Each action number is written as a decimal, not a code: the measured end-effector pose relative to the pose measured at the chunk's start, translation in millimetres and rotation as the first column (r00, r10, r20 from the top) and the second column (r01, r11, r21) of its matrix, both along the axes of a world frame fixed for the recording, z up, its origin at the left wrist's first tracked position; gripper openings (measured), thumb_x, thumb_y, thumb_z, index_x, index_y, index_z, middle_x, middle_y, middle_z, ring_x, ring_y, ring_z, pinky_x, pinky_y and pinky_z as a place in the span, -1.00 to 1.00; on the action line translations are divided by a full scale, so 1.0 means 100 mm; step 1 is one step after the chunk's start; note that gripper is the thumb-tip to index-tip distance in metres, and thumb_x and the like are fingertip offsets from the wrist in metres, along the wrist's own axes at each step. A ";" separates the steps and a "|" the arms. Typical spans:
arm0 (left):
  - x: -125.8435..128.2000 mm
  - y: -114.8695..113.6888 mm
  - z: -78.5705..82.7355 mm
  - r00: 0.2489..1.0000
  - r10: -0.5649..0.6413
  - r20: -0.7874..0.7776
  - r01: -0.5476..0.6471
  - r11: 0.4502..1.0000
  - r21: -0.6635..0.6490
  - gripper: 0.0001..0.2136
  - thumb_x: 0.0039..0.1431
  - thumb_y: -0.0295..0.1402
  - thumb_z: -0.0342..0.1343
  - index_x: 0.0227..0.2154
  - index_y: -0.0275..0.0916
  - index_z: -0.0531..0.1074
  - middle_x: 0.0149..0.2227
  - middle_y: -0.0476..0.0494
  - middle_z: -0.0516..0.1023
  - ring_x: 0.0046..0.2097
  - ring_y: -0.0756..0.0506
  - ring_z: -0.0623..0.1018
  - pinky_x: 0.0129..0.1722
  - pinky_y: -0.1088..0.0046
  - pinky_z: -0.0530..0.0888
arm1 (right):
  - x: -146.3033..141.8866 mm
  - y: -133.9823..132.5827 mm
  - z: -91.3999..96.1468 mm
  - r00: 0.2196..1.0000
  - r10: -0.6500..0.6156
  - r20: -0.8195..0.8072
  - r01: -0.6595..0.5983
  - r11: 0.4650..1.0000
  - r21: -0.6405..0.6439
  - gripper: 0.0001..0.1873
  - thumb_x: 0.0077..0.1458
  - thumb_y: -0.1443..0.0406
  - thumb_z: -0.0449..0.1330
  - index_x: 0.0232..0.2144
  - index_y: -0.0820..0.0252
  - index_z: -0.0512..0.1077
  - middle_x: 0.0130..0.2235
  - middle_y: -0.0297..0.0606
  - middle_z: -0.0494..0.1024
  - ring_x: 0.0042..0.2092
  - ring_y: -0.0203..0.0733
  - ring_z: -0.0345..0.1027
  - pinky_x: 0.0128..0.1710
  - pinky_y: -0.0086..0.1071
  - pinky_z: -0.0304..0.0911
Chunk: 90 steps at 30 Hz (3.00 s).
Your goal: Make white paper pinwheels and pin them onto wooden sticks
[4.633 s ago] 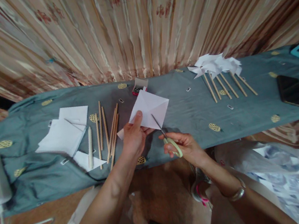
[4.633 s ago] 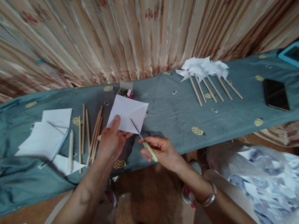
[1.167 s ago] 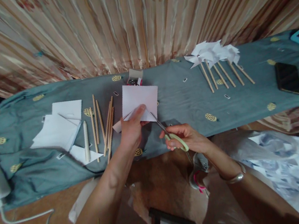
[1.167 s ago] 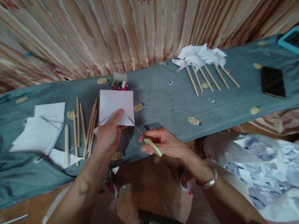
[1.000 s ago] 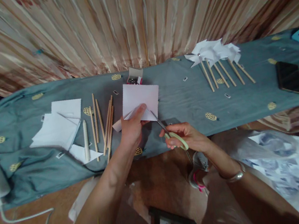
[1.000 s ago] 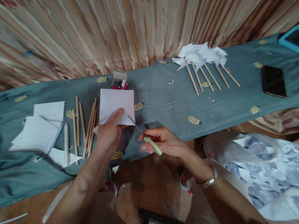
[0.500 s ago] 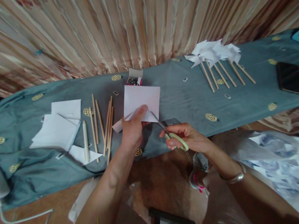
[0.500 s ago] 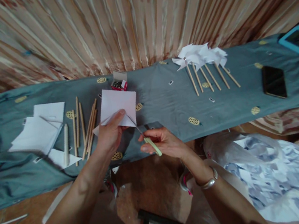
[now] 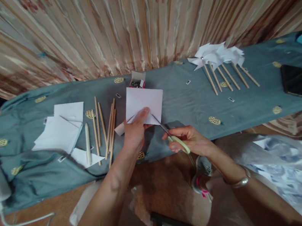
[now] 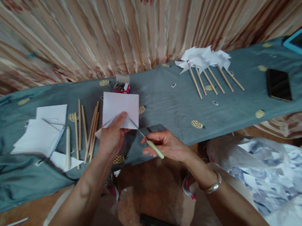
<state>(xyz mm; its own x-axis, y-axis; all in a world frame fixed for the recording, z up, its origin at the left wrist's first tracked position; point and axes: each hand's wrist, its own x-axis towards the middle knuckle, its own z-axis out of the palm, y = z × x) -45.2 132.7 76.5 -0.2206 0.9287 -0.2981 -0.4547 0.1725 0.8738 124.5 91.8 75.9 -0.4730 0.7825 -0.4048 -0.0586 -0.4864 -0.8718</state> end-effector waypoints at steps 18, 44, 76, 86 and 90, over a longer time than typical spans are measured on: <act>-0.02 -0.02 0.05 0.997 -0.077 0.017 0.077 0.997 -0.018 -0.85 -0.25 -0.40 0.26 -0.51 -0.16 0.46 -0.46 0.04 0.54 -0.41 -0.05 0.50 -0.38 0.39 0.50 | 0.01 0.02 0.04 0.999 -0.035 0.024 0.036 0.998 -0.043 -0.55 -0.38 0.18 0.51 -0.39 0.24 0.51 -0.62 -0.50 0.45 -0.60 -0.49 0.24 -0.58 -0.60 0.19; 0.04 -0.06 0.05 0.994 -0.112 -0.017 0.111 0.993 -0.035 -0.85 -0.33 -0.34 0.31 -0.59 -0.17 0.49 -0.46 0.00 0.58 -0.39 -0.09 0.52 -0.40 0.38 0.51 | 0.03 -0.01 -0.03 0.999 -0.049 0.005 0.050 0.999 -0.008 -0.55 -0.34 0.12 0.50 -0.36 0.20 0.52 -0.58 -0.49 0.46 -0.57 -0.48 0.26 -0.49 -0.53 0.27; 0.06 -0.09 0.01 0.990 -0.136 -0.045 0.135 0.990 -0.033 -0.88 -0.27 -0.35 0.30 -0.57 -0.16 0.49 -0.40 -0.06 0.60 -0.30 -0.15 0.56 -0.39 0.38 0.50 | 0.03 0.01 -0.04 0.997 -0.064 0.051 0.062 0.997 0.036 -0.57 -0.32 0.09 0.48 -0.39 0.19 0.51 -0.57 -0.47 0.43 -0.57 -0.45 0.25 -0.55 -0.53 0.24; 0.08 -0.08 0.02 0.990 -0.130 -0.046 0.128 0.991 -0.048 -0.87 -0.28 -0.36 0.30 -0.57 -0.16 0.49 -0.44 -0.04 0.58 -0.34 -0.14 0.55 -0.41 0.37 0.49 | 0.03 0.01 -0.06 0.996 -0.068 0.053 0.065 0.997 0.043 -0.57 -0.31 0.09 0.48 -0.38 0.17 0.51 -0.56 -0.47 0.44 -0.57 -0.45 0.26 -0.53 -0.53 0.26; 0.08 -0.09 0.04 0.990 -0.137 -0.042 0.135 0.990 -0.047 -0.87 -0.29 -0.36 0.31 -0.58 -0.16 0.49 -0.44 -0.04 0.57 -0.37 -0.11 0.53 -0.42 0.38 0.49 | 0.04 0.01 -0.06 0.996 -0.067 0.054 0.065 0.997 0.030 -0.58 -0.31 0.10 0.48 -0.39 0.17 0.51 -0.56 -0.46 0.44 -0.55 -0.43 0.28 -0.51 -0.52 0.27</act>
<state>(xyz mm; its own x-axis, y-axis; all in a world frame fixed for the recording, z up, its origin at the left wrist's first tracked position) -36.8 123.8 80.9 -0.1072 0.9371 -0.3323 -0.3846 0.2691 0.8830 128.1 92.6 69.6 -0.3976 0.8229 -0.4058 -0.0413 -0.4579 -0.8880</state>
